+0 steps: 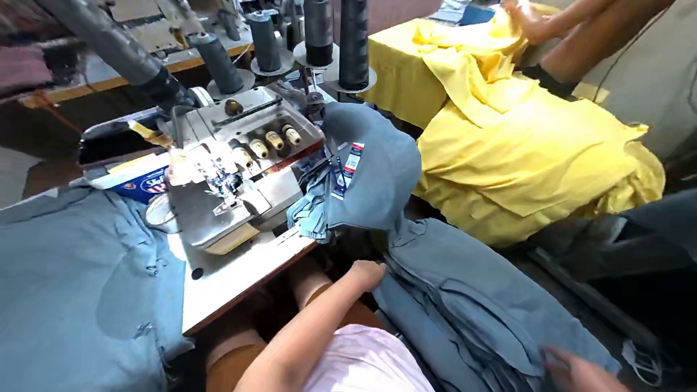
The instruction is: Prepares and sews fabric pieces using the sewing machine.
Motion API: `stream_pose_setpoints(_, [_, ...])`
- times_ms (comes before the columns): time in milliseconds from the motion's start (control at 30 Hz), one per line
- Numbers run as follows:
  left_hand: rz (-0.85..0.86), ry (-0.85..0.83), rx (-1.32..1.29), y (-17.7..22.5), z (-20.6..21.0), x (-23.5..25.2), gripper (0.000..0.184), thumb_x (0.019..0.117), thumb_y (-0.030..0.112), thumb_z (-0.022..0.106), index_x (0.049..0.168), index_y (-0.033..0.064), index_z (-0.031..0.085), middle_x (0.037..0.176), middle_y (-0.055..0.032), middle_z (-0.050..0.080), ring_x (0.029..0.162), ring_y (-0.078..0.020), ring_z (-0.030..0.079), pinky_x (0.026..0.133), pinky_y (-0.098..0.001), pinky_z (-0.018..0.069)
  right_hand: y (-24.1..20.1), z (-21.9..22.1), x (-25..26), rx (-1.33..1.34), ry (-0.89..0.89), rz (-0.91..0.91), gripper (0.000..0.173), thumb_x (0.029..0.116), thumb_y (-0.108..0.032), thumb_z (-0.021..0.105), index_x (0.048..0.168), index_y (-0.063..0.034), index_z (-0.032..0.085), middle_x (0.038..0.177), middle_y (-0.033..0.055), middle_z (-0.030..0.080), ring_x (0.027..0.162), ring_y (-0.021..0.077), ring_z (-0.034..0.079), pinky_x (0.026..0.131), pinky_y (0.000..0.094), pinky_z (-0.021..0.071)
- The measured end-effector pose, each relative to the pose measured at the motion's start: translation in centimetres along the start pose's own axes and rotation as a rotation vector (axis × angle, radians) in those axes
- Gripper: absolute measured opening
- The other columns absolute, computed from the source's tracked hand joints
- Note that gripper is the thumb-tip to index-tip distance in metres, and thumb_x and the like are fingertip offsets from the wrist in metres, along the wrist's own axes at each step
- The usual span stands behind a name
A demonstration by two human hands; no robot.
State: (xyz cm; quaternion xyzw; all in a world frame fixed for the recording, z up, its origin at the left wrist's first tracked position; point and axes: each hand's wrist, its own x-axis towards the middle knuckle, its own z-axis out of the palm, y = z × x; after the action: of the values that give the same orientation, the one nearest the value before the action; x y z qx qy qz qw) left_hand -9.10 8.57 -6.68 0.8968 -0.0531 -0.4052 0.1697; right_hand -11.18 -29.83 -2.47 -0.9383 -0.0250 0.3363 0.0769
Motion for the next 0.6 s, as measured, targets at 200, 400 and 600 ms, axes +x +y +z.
stream_pose_setpoints(200, [0.138,0.148,-0.218,-5.1,1.6,-8.2,0.041,0.1070,0.018,0.054,0.144,0.0013,0.053,0.132,-0.0270,0.063,0.125,-0.0433,0.060,0.108,-0.0601,0.0427,-16.8,-4.7,7.9,0.137,0.478,-0.835,0.025,0.1037,-0.006,0.054,0.119,0.0063,0.070,0.107,0.0250,0.072,0.095,0.0395,0.071,0.089,0.0560,0.0562])
stream_pose_setpoints(400, [0.030,0.381,-0.643,-9.6,9.6,-15.5,0.038,0.1035,0.014,0.058,0.138,-0.0007,0.058,0.130,-0.0225,0.067,0.118,-0.0367,0.066,0.107,-0.0541,0.0476,-32.4,-5.1,10.8,0.238,0.685,-1.198,0.022,0.1005,-0.004,0.056,0.108,0.0061,0.074,0.094,0.0216,0.071,0.086,0.0352,0.071,0.080,0.0498,0.0587])
stream_pose_setpoints(600, [-0.169,0.673,-1.025,-12.0,20.7,-20.6,0.034,0.1014,0.008,0.058,0.132,-0.0062,0.061,0.128,-0.0228,0.067,0.116,-0.0300,0.068,0.105,-0.0429,0.0524,-36.6,-0.9,11.0,0.321,0.816,-1.341,0.023,0.0984,-0.008,0.056,0.106,0.0039,0.075,0.090,0.0175,0.071,0.078,0.0279,0.071,0.072,0.0411,0.0606])
